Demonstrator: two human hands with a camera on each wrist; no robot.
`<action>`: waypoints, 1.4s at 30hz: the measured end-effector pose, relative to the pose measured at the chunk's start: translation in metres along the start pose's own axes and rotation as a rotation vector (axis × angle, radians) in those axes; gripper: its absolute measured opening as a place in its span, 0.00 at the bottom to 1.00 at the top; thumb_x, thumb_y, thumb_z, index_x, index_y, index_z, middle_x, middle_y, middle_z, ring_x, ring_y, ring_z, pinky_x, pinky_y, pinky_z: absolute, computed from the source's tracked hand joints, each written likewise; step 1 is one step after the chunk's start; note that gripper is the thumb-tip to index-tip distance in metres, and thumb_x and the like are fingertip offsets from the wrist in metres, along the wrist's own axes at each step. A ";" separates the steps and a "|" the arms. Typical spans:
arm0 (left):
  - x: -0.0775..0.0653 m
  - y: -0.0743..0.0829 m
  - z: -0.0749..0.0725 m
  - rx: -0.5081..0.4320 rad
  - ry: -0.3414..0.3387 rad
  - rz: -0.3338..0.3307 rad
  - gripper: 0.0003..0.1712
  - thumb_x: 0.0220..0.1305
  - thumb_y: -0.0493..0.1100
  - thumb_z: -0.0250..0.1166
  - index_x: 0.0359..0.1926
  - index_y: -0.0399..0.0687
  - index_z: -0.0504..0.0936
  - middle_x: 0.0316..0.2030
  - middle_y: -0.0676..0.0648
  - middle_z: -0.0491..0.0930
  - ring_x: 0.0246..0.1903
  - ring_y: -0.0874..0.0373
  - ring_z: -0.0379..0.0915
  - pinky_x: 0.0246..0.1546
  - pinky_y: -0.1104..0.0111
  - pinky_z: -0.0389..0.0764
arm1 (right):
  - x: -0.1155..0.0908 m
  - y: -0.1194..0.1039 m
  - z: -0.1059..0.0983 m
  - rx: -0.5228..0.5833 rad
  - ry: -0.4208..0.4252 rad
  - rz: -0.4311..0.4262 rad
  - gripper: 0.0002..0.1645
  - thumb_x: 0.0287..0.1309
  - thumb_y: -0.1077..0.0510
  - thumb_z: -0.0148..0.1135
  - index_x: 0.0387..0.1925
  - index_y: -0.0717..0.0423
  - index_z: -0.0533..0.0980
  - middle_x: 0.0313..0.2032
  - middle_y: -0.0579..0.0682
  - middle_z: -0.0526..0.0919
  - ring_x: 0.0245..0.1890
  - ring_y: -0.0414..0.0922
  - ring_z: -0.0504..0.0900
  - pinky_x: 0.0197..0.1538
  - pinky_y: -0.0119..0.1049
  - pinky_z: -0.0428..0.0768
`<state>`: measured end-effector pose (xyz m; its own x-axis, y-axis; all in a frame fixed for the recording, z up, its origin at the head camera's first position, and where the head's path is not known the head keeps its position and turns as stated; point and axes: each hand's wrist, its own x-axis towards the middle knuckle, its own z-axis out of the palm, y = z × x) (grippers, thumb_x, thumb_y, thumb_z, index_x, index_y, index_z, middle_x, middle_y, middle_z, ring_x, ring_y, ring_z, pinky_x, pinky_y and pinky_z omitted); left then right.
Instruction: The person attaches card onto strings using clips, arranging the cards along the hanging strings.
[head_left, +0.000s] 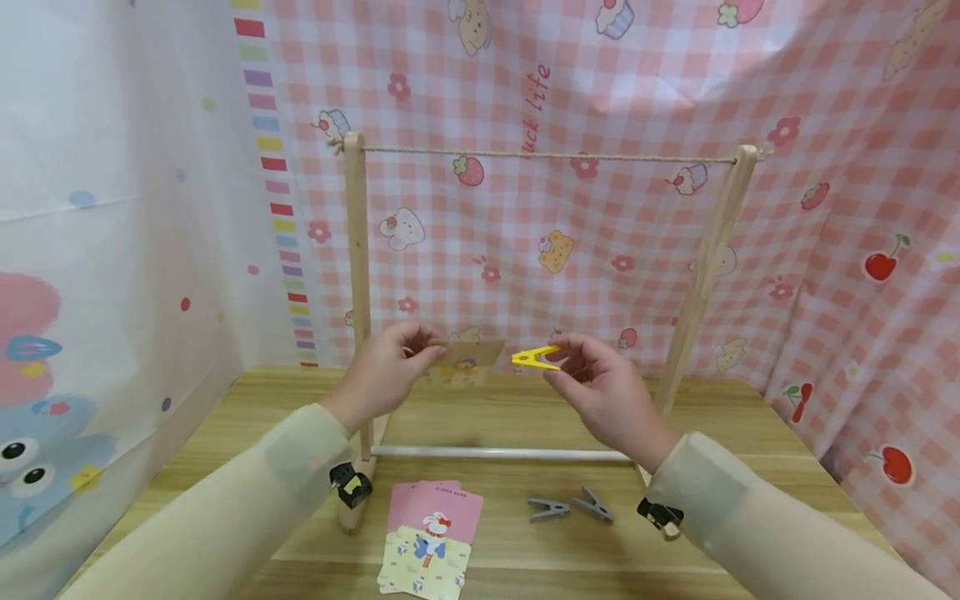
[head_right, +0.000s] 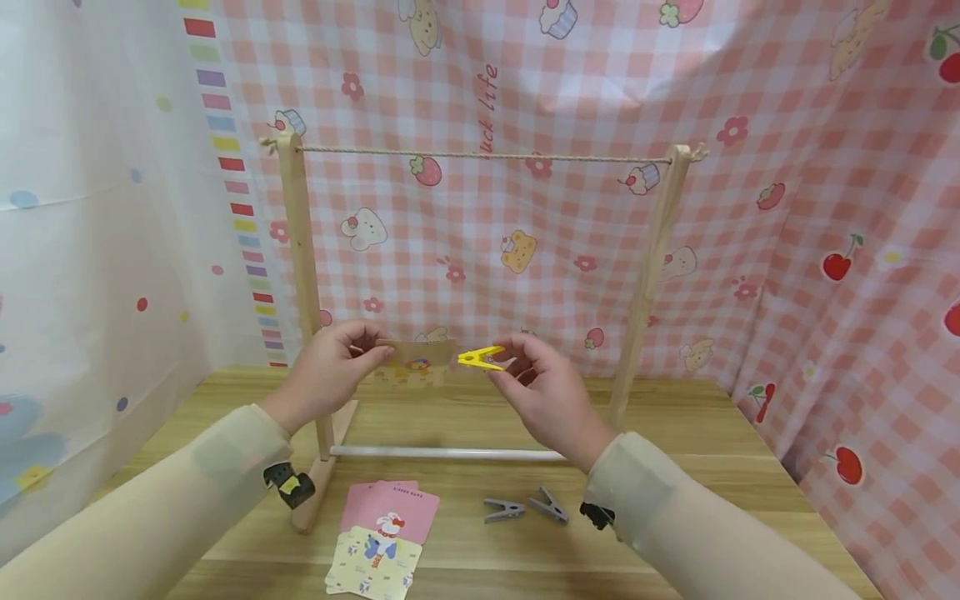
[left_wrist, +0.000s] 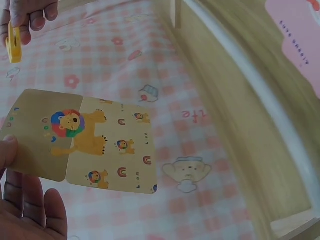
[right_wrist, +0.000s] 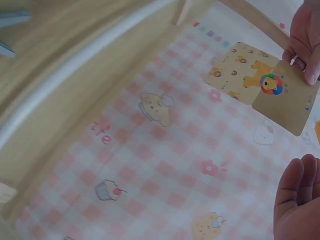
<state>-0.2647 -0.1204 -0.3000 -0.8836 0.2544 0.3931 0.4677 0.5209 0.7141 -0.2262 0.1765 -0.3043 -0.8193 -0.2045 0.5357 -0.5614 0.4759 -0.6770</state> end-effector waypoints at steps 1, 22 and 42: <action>0.001 0.001 -0.001 -0.001 0.004 0.004 0.07 0.77 0.45 0.64 0.49 0.49 0.85 0.42 0.49 0.85 0.40 0.55 0.81 0.45 0.61 0.84 | 0.002 -0.002 -0.001 -0.002 0.004 -0.003 0.17 0.67 0.65 0.69 0.56 0.56 0.80 0.46 0.53 0.88 0.37 0.45 0.84 0.38 0.30 0.84; 0.026 0.039 -0.027 -0.029 0.105 0.098 0.07 0.78 0.44 0.63 0.48 0.47 0.84 0.41 0.47 0.84 0.40 0.53 0.80 0.44 0.61 0.83 | 0.042 -0.038 -0.016 -0.069 0.112 -0.136 0.19 0.69 0.62 0.69 0.60 0.57 0.82 0.46 0.53 0.88 0.34 0.42 0.83 0.34 0.26 0.81; 0.056 0.074 -0.043 -0.091 0.276 0.131 0.09 0.80 0.44 0.60 0.51 0.43 0.80 0.42 0.46 0.79 0.39 0.54 0.75 0.40 0.66 0.79 | 0.091 -0.090 -0.030 -0.103 0.251 -0.262 0.17 0.69 0.61 0.70 0.57 0.58 0.84 0.47 0.54 0.86 0.40 0.40 0.82 0.42 0.21 0.81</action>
<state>-0.2782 -0.1024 -0.2001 -0.7819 0.0777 0.6185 0.5884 0.4200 0.6910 -0.2465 0.1410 -0.1796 -0.5880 -0.1207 0.7998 -0.7231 0.5214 -0.4530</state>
